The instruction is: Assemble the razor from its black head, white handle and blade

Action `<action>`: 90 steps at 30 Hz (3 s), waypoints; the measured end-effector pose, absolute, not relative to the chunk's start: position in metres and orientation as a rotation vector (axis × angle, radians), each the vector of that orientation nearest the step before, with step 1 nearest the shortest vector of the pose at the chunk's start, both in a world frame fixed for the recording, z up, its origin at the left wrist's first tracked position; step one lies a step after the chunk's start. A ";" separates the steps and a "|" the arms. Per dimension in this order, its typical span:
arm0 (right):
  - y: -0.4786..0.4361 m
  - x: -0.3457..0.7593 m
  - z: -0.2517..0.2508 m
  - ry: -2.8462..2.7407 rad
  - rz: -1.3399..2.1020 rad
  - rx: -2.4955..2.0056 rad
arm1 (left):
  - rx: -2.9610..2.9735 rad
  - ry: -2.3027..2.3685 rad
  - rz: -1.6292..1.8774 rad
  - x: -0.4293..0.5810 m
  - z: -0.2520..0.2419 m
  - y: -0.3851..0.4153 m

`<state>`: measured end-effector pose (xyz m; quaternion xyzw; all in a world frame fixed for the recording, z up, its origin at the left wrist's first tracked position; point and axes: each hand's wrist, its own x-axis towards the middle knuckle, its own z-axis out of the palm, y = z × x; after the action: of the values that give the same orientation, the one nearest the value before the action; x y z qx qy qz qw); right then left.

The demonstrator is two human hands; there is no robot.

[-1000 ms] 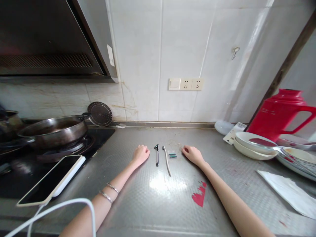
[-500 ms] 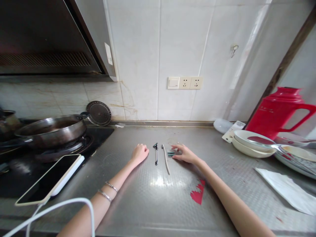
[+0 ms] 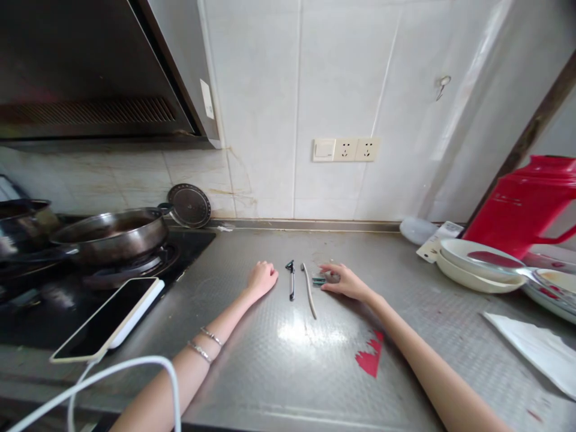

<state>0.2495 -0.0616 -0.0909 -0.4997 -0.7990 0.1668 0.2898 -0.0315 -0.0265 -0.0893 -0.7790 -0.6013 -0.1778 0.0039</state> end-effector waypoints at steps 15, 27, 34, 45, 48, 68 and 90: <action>-0.062 0.276 -0.089 -1.811 -0.103 -2.024 | -2.446 -1.870 -0.572 -0.033 -0.092 -0.026; -0.060 0.277 -0.095 -1.963 -0.095 -2.164 | -2.411 -1.914 -0.553 -0.032 -0.089 -0.027; -0.061 0.277 -0.095 -1.944 -0.107 -2.168 | -2.498 -2.147 -0.552 -0.013 -0.073 -0.030; -0.061 0.275 -0.092 -1.924 -0.075 -2.191 | -2.540 -2.136 -0.455 0.027 -0.071 -0.021; -0.061 0.275 -0.092 -1.928 -0.072 -2.186 | -2.586 -2.162 -0.528 0.024 -0.071 -0.016; -0.062 0.276 -0.091 -1.923 -0.077 -2.160 | -2.327 -3.184 -2.225 0.003 -0.063 0.004; -0.060 0.277 -0.093 -1.935 -0.104 -2.172 | -2.217 -3.152 -2.392 0.007 -0.077 0.007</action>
<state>0.2772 -0.0600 -0.0929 -0.7413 -0.6602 -0.0357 0.1152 0.0068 0.0066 -0.0766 -0.3747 -0.5327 -0.4043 -0.6422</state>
